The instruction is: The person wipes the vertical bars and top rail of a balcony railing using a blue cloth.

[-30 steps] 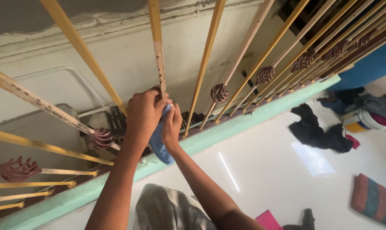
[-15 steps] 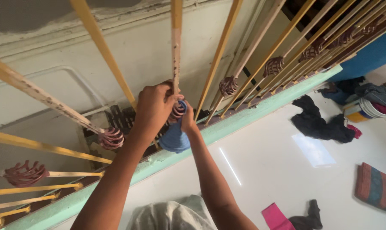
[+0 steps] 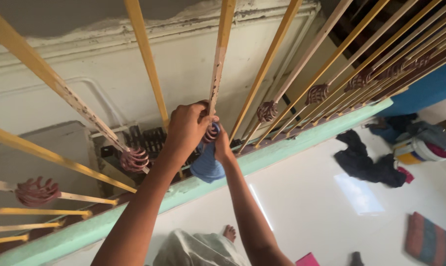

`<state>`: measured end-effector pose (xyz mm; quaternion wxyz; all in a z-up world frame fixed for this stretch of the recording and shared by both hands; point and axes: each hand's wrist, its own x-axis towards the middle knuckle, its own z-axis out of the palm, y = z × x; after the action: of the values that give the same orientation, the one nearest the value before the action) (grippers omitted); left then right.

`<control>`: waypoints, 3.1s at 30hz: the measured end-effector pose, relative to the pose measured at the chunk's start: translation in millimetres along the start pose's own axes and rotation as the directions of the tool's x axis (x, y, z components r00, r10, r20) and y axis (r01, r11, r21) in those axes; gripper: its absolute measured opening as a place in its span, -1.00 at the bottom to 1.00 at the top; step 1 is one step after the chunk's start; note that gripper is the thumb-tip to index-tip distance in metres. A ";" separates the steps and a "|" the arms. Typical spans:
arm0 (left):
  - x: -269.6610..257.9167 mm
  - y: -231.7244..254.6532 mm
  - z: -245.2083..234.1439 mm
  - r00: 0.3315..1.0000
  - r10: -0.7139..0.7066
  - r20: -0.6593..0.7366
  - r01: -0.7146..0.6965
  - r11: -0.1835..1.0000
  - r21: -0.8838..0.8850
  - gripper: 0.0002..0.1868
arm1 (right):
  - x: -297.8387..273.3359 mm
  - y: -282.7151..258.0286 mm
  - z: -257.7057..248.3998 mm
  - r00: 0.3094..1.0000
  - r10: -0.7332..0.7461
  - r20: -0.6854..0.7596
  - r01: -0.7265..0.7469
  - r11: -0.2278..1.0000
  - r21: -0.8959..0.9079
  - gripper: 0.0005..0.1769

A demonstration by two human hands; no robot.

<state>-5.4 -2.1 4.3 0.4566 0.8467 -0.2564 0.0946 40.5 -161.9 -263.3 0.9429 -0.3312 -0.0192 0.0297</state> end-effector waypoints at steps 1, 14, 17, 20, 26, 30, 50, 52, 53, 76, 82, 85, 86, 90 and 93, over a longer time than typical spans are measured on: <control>-1.4 0.8 -0.4 1.000 -0.011 -0.005 0.011 1.000 0.008 -0.81 | -5.5 -3.2 11.7 0.998 -0.052 0.026 0.051 0.997 0.059 -0.54; -99.8 -35.9 99.0 0.874 -0.049 -0.484 0.034 0.999 -0.040 -0.65 | -47.5 -23.1 83.0 0.942 -0.331 -0.053 0.214 0.717 -0.664 -0.37; -113.5 -41.7 123.6 0.851 -0.186 -0.492 0.148 0.982 -0.115 -0.68 | -30.8 -26.4 54.7 0.954 -0.185 -0.238 -0.003 0.783 -0.622 -0.38; -118.5 -43.0 147.6 0.836 -0.332 -0.437 0.221 0.933 -0.286 -0.70 | -27.1 -39.7 45.0 1.000 -0.008 0.000 0.007 0.903 -0.430 -0.35; -110.3 -41.7 148.3 0.731 -0.401 -0.552 0.189 0.897 -0.400 -0.60 | -50.4 -77.8 103.3 0.987 0.163 -0.002 -0.157 0.949 -0.272 -0.45; -79.4 -39.4 139.3 0.770 -0.241 -0.591 0.073 0.953 -0.294 -0.39 | -72.0 -50.4 100.1 0.972 -0.216 -0.092 0.129 0.820 -0.557 -0.64; -82.0 -62.2 102.3 0.851 -0.483 -0.207 0.253 0.722 -0.644 -0.14 | -94.6 -65.0 103.5 0.827 -0.555 0.093 0.390 0.446 -0.806 -0.86; -84.0 -58.3 101.8 0.885 -0.410 -0.221 0.150 0.700 -0.698 -0.14 | -106.6 -45.8 107.6 0.713 -0.622 0.324 0.534 0.182 -0.826 -0.74; -85.3 -57.4 100.9 0.884 -0.427 -0.192 0.166 0.668 -0.725 -0.15 | -106.3 -42.4 107.5 0.706 -0.612 0.357 0.532 0.125 -0.838 -0.67; -131.5 -83.1 100.0 0.840 -0.542 0.017 0.412 0.616 -0.672 -0.10 | -34.8 -48.7 79.0 0.970 -0.015 0.244 0.189 0.678 -0.710 -0.57; -130.3 -72.0 81.0 0.845 -0.535 -0.021 0.427 0.697 -0.576 -0.10 | -26.2 -69.0 57.6 0.915 0.271 0.299 0.036 0.684 -0.729 -0.51; -125.4 -69.6 78.2 0.841 -0.541 -0.001 0.424 0.659 -0.621 -0.09 | -49.7 -74.3 80.4 0.971 0.125 0.206 0.046 0.743 -0.668 -0.14; -123.0 -69.8 81.5 0.841 -0.541 -0.002 0.418 0.652 -0.632 -0.08 | -59.7 -74.3 89.7 0.979 0.067 0.191 0.085 0.720 -0.689 -0.05; -108.8 -80.1 99.4 0.807 -0.590 0.014 0.443 0.590 -0.675 -0.06 | -94.7 -47.5 121.7 0.928 -0.264 0.262 0.339 0.312 -0.887 0.13; -101.2 -80.4 107.8 0.854 -0.518 -0.054 0.323 0.608 -0.725 -0.05 | -112.7 -28.1 118.8 0.850 -0.342 0.401 0.433 0.017 -0.901 0.05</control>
<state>-57.6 -19.1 -154.8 0.7774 0.6289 -0.0029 -0.0099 -77.3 -117.5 -155.0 0.4649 -0.8390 -0.1561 -0.2359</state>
